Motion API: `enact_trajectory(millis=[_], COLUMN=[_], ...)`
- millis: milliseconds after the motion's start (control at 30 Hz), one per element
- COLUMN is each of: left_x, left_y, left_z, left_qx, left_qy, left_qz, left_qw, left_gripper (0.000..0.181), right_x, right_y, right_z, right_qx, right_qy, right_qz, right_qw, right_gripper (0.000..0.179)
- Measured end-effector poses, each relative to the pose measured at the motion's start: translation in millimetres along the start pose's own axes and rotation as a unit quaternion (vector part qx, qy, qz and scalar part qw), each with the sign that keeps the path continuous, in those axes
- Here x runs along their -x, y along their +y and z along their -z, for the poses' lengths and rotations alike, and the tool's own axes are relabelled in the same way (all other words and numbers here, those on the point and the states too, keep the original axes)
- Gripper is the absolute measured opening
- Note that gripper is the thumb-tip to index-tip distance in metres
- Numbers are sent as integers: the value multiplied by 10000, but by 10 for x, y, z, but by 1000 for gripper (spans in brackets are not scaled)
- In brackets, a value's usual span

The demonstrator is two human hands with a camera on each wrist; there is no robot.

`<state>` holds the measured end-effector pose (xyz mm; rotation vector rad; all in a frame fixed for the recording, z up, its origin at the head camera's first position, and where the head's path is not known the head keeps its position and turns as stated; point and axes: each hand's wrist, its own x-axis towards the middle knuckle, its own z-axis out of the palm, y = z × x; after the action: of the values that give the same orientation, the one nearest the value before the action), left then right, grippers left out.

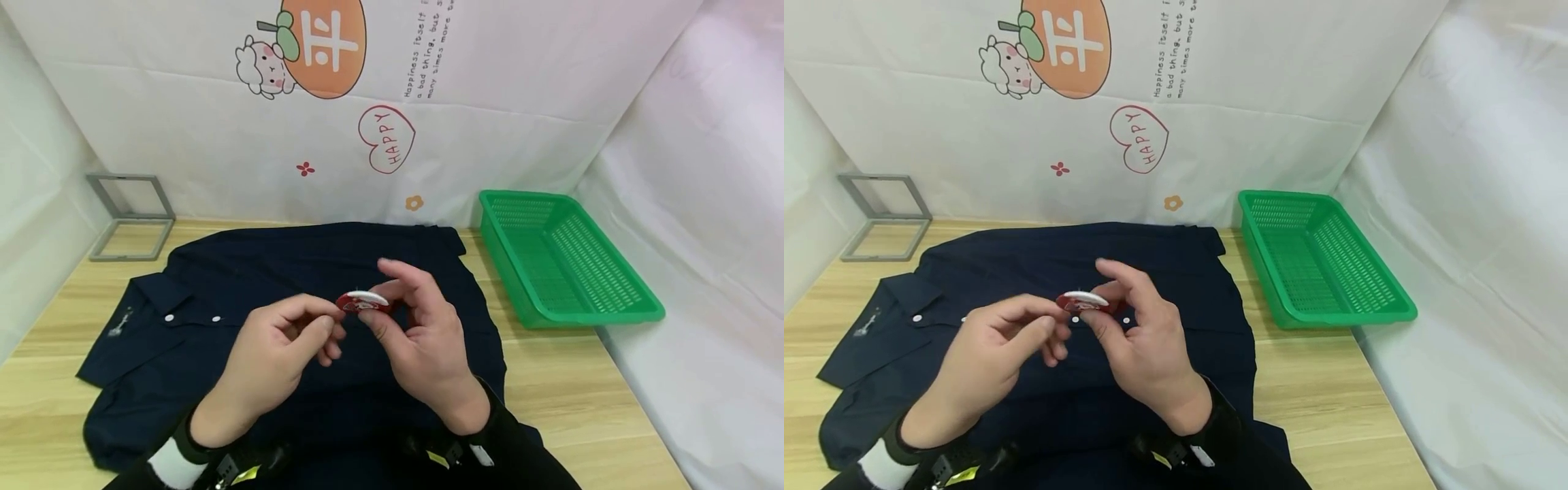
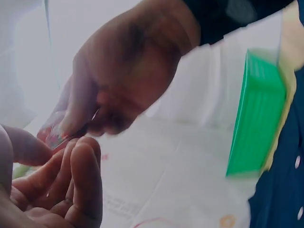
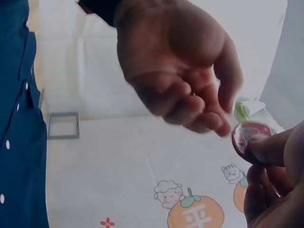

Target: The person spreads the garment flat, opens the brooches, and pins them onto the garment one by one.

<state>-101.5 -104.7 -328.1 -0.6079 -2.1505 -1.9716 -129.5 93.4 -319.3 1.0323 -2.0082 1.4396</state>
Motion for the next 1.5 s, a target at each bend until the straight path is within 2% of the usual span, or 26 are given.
enact_trajectory(millis=[67, 133, 200, 267, 300, 400, 500, 600, 633, 767, 867, 1000, 1033, 1100, 1133, 1167, 1200, 1233, 1300, 1367, 1400, 1433, 1500], left_x=[20, 29, 25, 11, 5, -13, -24, -24, -22, 1, 35, 82, 90, 106, 113, 114, 119, 130, 166, 233, 279, 327, 428], left_y=[-6, -10, -17, -25, -30, -33, -30, -29, -33, -65, -90, -94, -91, -97, -101, -118, -146, -188, -317, -492, -585, -676, -829], left_z=[49, 82, 94, 89, 83, 70, 76, 101, 108, 126, 135, 196, 226, 324, 392, 475, 567, 669, 889, 1088, 1176, 1252, 1362], left_qx=[-233, -461, -782, -1091, -1253, -1757, -2074, -2227, -2241, -2218, -2043, -1906, -2000, -2486, -2855, -3263, -3705, -4139, -4817, -5217, -5354, -5453, -5614], left_qy=[128, 208, 262, 355, 422, 606, 647, 646, 668, 878, 978, 829, 777, 606, 438, 229, -31, -375, -1193, -1810, -2025, -2173, -2308], left_qz=[-514, -1059, -1658, -2157, -2355, -2788, -3001, -3019, -3000, -2758, -2383, -1667, -1531, -1175, -935, -701, -429, -137, 481, 966, 1127, 1230, 1307], left_qw=[9983, 9931, 9827, 9697, 9629, 9422, 9288, 9247, 9248, 9311, 9444, 9638, 9646, 9595, 9528, 9424, 9278, 9094, 8669, 8281, 8122, 8001, 7839], left_gripper=[17, 24, 24, 13, 9, 21, 16, 3, 4, 8, 9, 15, 16, 16, 14, 12, 10, 8, 3, 6, 9, 10, 14], right_x=[-6, -10, -12, -14, -16, -27, -44, -56, -58, -65, -69, -96, -110, -146, -169, -191, -214, -233, -261, -270, -269, -265, -250], right_y=[9, 17, 27, 38, 44, 58, 67, 72, 77, 115, 162, 240, 263, 319, 350, 389, 428, 474, 582, 689, 741, 794, 883], right_z=[0, -3, -12, -25, -30, -43, -51, -71, -82, -157, -224, -290, -297, -305, -310, -316, -324, -335, -371, -421, -453, -491, -577], right_qx=[29, 134, 280, 359, 381, 308, 178, -33, -131, -736, -1304, -1763, -1843, -1951, -2017, -2058, -2108, -2124, -2126, -2065, -2023, -1970, -1789], right_qy=[-16, -28, -37, -35, -37, -52, -102, -160, -175, -382, -683, -926, -955, -1009, -1055, -1099, -1158, -1230, -1449, -1702, -1843, -1977, -2195], right_qz=[57, 178, 346, 476, 527, 636, 728, 731, 679, 168, -360, -1012, -1176, -1557, -1763, -1993, -2218, -2437, -2824, -3132, -3249, -3357, -3541], right_qw=[10000, 9997, 9990, 9982, 9979, 9975, 9971, 9972, 9975, 9964, 9884, 9747, 9711, 9631, 9577, 9517, 9450, 9383, 9241, 9112, 9053, 8997, 8913], right_gripper=[32, 24, 22, 22, 22, 22, 22, 20, 18, 21, 26, 21, 19, 18, 17, 16, 16, 15, 16, 16, 17, 17, 18])
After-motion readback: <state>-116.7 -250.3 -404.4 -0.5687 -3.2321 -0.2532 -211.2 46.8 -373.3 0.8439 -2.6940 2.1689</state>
